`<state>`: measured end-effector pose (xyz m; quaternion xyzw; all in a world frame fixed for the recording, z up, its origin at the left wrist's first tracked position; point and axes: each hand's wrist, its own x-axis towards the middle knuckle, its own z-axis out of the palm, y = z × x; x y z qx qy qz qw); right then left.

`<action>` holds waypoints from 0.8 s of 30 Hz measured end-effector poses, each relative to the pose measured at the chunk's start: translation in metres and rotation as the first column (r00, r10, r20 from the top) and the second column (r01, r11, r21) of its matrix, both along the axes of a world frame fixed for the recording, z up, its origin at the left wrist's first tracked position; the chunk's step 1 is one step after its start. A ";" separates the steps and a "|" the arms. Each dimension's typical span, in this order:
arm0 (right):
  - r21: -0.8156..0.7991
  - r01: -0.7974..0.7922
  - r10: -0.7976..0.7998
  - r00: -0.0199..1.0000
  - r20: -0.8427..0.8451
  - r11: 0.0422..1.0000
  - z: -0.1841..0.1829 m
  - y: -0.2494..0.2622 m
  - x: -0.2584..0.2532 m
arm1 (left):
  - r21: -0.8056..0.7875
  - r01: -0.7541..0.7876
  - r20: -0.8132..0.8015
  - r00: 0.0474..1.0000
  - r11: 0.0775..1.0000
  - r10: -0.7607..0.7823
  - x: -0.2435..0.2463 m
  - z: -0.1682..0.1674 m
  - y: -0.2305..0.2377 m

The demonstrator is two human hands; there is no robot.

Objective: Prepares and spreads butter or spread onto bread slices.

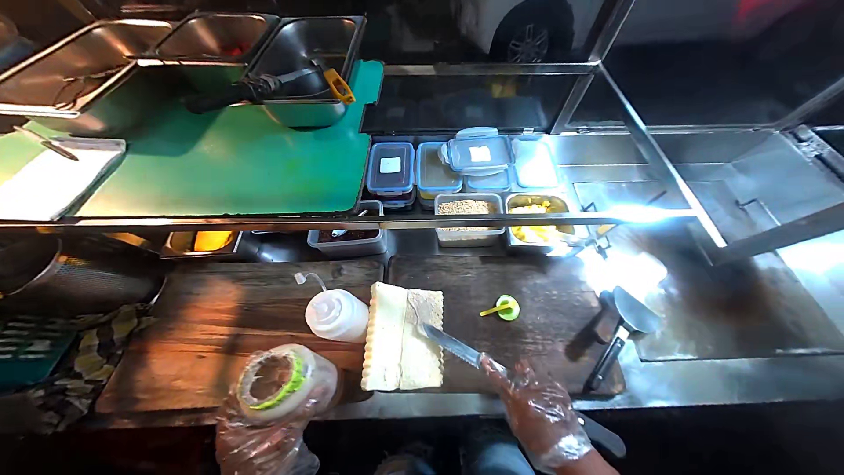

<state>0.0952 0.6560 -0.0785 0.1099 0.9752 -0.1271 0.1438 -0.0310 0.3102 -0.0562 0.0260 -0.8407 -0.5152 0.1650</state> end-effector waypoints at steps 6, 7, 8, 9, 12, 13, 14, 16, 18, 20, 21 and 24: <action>-0.137 -0.043 0.064 0.987 0.149 0.990 -0.006 -0.005 -0.037 | -0.226 -0.108 -0.067 0.993 0.968 0.095 -0.048 -0.029 -0.032; -0.140 -0.079 0.101 0.982 0.158 0.987 -0.002 -0.006 -0.025 | -0.202 -0.101 -0.081 0.993 0.974 0.086 -0.054 -0.031 -0.034; -0.113 -0.113 0.123 0.988 0.091 0.987 -0.002 -0.004 -0.014 | -0.184 -0.101 -0.090 0.992 0.978 0.085 -0.058 -0.032 -0.035; -0.064 -0.153 0.150 0.987 -0.052 0.986 -0.008 0.001 -0.009 | -0.166 -0.101 -0.092 0.992 0.981 0.087 -0.059 -0.033 -0.035; 0.040 -0.253 0.256 0.953 -0.161 0.967 -0.029 0.038 -0.045 | -0.206 -0.128 -0.069 0.991 0.970 0.116 -0.058 -0.036 -0.037; 0.043 -0.281 0.284 0.955 -0.082 0.959 -0.034 0.054 -0.061 | -0.224 -0.125 -0.058 0.992 0.967 0.115 -0.056 -0.035 -0.036; 0.056 -0.294 0.296 0.955 -0.029 0.954 -0.038 0.066 -0.072 | -0.244 -0.106 -0.043 0.994 0.964 0.098 -0.054 -0.032 -0.035; 0.107 -0.308 0.314 0.948 -0.050 0.945 -0.042 0.075 -0.084 | -0.262 -0.042 -0.009 0.999 0.964 0.041 -0.052 -0.025 -0.038; 0.106 -0.335 0.341 0.939 -0.049 0.936 -0.036 0.062 -0.091 | -0.235 0.005 0.026 1.000 0.972 0.002 -0.047 -0.020 -0.043; 0.078 -0.315 0.316 0.949 0.008 0.946 -0.036 0.051 -0.093 | -0.213 0.029 0.079 0.997 0.977 -0.013 -0.041 -0.019 -0.052; 0.068 -0.268 0.266 0.963 0.035 0.961 -0.037 0.052 -0.092 | -0.192 0.047 0.104 0.994 0.980 -0.027 -0.040 -0.019 -0.055; 0.132 -0.211 0.216 0.976 -0.029 0.969 -0.035 0.055 -0.083 | -0.090 0.105 0.157 0.983 0.990 -0.089 -0.041 -0.024 -0.065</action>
